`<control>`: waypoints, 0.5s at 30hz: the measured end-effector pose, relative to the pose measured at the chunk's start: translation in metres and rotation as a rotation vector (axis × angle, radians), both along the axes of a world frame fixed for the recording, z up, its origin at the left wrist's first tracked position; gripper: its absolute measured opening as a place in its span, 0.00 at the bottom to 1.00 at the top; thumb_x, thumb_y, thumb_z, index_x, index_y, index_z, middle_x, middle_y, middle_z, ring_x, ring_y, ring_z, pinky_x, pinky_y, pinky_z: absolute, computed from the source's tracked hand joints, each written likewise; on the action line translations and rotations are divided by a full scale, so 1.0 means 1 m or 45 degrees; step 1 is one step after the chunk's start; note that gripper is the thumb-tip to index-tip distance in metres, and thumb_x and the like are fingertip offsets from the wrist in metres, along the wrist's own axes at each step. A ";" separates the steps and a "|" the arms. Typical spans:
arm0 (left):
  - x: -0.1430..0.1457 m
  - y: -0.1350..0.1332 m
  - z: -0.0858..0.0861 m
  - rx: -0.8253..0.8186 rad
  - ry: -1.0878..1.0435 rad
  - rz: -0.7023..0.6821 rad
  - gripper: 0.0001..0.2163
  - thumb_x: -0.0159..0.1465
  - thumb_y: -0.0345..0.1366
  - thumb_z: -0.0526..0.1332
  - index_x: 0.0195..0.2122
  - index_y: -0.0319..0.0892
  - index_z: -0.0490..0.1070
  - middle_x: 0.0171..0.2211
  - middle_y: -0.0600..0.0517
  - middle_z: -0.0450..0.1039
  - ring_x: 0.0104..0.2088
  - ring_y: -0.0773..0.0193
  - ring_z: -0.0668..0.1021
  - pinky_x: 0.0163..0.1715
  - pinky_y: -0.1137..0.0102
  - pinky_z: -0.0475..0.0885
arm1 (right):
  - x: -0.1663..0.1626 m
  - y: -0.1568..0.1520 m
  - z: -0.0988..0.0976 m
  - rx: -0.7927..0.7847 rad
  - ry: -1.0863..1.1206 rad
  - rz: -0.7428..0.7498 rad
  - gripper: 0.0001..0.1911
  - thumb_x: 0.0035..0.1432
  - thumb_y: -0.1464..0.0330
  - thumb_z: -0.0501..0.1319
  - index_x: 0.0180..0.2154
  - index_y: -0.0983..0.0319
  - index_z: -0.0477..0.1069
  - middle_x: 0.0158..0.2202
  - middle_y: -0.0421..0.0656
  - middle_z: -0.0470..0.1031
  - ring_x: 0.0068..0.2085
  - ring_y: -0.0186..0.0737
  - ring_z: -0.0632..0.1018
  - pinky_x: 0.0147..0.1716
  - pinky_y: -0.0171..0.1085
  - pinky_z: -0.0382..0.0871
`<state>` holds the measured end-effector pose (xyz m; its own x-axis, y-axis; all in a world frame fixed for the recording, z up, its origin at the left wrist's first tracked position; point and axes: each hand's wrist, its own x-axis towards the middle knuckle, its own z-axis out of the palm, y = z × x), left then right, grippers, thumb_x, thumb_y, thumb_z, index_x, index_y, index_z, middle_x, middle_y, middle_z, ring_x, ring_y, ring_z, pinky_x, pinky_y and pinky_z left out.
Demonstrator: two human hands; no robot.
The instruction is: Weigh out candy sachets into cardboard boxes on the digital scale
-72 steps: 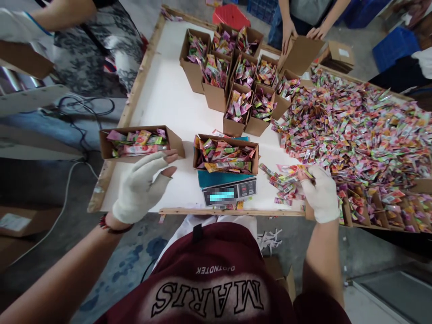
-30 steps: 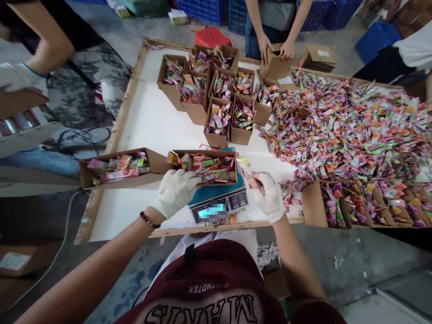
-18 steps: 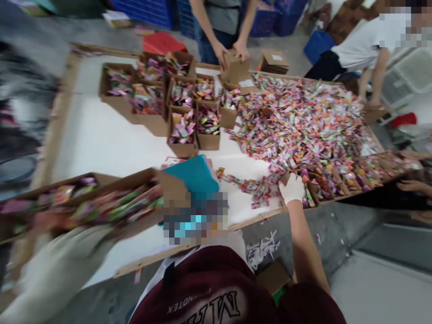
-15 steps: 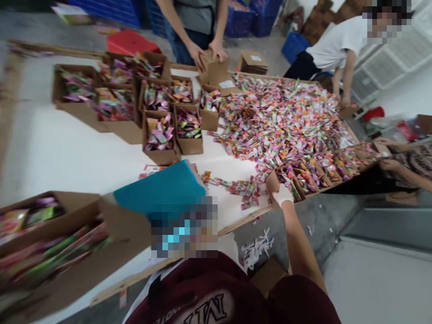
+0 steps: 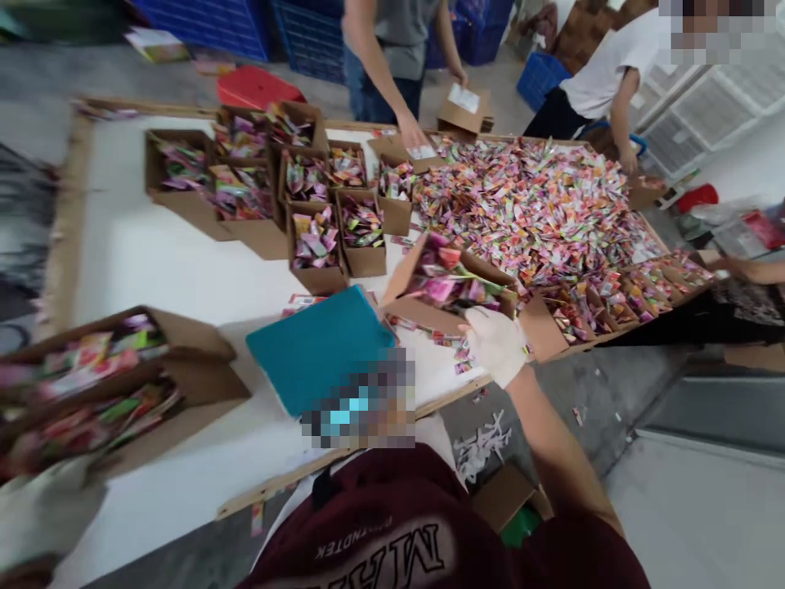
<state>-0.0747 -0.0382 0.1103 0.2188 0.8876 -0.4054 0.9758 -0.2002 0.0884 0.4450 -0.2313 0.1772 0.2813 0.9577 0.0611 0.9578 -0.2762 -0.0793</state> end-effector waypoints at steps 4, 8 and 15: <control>-0.018 0.026 -0.024 0.014 0.181 0.124 0.12 0.57 0.45 0.54 0.26 0.45 0.71 0.32 0.48 0.76 0.41 0.47 0.75 0.40 0.57 0.69 | -0.077 0.069 -0.016 -0.160 0.050 0.420 0.15 0.71 0.68 0.52 0.47 0.61 0.77 0.45 0.48 0.80 0.44 0.44 0.78 0.45 0.40 0.65; -0.017 0.011 -0.014 0.310 0.170 0.176 0.18 0.60 0.45 0.53 0.42 0.41 0.74 0.52 0.37 0.72 0.44 0.44 0.73 0.41 0.56 0.69 | -0.134 0.117 -0.041 -0.469 0.025 0.672 0.18 0.68 0.74 0.50 0.51 0.59 0.76 0.48 0.47 0.79 0.47 0.46 0.79 0.46 0.43 0.67; -0.011 -0.071 -0.026 0.520 -0.045 0.178 0.22 0.67 0.52 0.51 0.51 0.42 0.73 0.58 0.37 0.71 0.50 0.38 0.75 0.45 0.49 0.72 | -0.113 0.098 -0.046 0.140 0.529 0.805 0.15 0.69 0.64 0.58 0.54 0.60 0.73 0.56 0.50 0.74 0.57 0.46 0.75 0.58 0.46 0.70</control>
